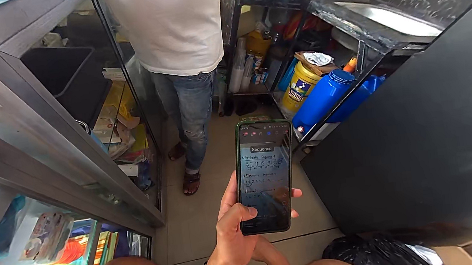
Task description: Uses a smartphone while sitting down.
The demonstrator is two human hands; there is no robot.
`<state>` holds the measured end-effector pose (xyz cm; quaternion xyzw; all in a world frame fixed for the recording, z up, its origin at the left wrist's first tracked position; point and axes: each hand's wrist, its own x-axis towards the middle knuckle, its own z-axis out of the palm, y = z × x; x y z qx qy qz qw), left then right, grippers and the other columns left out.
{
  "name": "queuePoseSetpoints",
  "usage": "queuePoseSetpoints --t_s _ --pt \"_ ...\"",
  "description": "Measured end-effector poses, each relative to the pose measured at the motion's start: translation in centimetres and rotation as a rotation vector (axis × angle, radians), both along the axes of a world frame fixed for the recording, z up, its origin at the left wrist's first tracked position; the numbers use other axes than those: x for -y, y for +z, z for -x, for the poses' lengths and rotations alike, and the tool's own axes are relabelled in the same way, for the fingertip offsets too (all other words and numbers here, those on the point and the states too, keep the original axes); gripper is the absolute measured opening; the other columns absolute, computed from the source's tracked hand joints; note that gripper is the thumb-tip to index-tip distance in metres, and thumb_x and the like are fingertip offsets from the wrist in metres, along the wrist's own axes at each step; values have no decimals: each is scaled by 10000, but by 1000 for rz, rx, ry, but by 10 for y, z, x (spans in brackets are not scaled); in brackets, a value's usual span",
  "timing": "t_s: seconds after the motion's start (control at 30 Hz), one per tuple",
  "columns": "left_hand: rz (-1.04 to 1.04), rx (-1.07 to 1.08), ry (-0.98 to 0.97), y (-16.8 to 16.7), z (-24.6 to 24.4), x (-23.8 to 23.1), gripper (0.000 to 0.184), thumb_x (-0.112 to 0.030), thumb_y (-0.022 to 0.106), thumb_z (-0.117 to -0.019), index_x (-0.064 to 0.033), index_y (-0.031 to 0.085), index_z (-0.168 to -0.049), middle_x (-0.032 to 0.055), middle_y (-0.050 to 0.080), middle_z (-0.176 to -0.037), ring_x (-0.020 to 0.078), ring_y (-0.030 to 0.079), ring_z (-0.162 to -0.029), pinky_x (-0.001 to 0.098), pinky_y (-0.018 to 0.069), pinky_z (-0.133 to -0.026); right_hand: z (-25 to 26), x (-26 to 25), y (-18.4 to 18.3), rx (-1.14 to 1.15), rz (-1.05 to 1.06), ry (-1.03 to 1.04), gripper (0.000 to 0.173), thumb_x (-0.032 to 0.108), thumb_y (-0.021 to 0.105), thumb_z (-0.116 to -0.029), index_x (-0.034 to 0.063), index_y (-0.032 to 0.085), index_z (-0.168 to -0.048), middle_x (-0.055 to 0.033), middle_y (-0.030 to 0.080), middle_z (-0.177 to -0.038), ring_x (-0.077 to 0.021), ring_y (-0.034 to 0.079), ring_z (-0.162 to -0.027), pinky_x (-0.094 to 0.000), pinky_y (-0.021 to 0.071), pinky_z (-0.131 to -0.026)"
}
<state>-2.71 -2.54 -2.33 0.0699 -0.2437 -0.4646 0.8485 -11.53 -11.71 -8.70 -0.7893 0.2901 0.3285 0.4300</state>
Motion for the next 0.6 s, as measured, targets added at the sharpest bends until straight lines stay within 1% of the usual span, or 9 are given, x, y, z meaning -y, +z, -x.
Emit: queuePoseSetpoints --t_s 0.1,0.13,0.17,0.2,0.27,0.3,0.47,0.53,0.6 --pt "-6 -5 -1 0 -1 1 589 -41 489 -873 -135 398 -1446 245 612 -1295 455 622 -1177 597 552 -913 -2 -3 -10 11 81 -23 418 167 379 -1115 -10 472 -1482 -249 603 -1350 -350 577 -1249 -474 394 -1087" --pt "-7 -1 1 0 -1 1 575 -51 497 -883 -136 416 -1446 248 614 -1293 452 622 -1178 596 549 -922 5 -1 -32 92 111 10 416 175 386 -1114 -17 484 -1470 -260 614 -1326 -365 596 -1221 -497 422 -1060" --pt "-21 3 8 0 0 -1 561 -61 501 -887 -133 430 -1438 251 617 -1282 445 627 -1170 594 548 -927 21 8 -79 317 135 75 422 209 425 -1086 -59 559 -1383 -282 676 -1168 -384 675 -1056 -522 529 -911" --pt "-35 7 15 -1 1 -2 553 -69 500 -888 -132 439 -1434 254 619 -1272 438 631 -1161 591 544 -931 26 10 -103 328 90 44 434 251 443 -1080 -35 567 -1383 -271 677 -1155 -383 672 -1048 -537 526 -909" --pt "-39 8 10 -2 1 -2 549 -79 500 -892 -141 454 -1436 269 615 -1266 439 631 -1156 589 537 -944 15 11 -97 130 12 -32 443 265 447 -1091 26 517 -1457 -251 641 -1260 -375 625 -1156 -546 463 -1017" --pt "-37 7 4 -2 1 -2 557 -77 500 -890 -149 455 -1441 274 611 -1269 440 629 -1156 589 532 -949 11 10 -93 74 -2 -50 447 260 445 -1093 37 498 -1476 -250 629 -1286 -374 614 -1174 -544 449 -1033" --pt "-80 22 29 -1 2 -2 560 -37 478 -875 -151 464 -1423 257 629 -1236 418 653 -1121 584 550 -925 10 7 -99 123 42 -99 425 251 483 -1080 18 546 -1430 -248 650 -1241 -361 636 -1125 -529 465 -1012" --pt "-120 19 37 2 2 -1 473 -166 511 -947 -171 465 -1418 248 643 -1216 408 670 -1092 561 569 -904 9 8 -96 102 44 -74 421 251 475 -1082 17 550 -1424 -242 657 -1220 -357 640 -1103 -529 471 -995" --pt "-123 9 23 5 1 0 509 -391 583 -989 -188 453 -1437 250 652 -1219 412 682 -1088 547 586 -897 8 7 -88 76 41 -49 422 250 457 -1089 11 542 -1426 -241 655 -1209 -352 640 -1087 -527 476 -985"
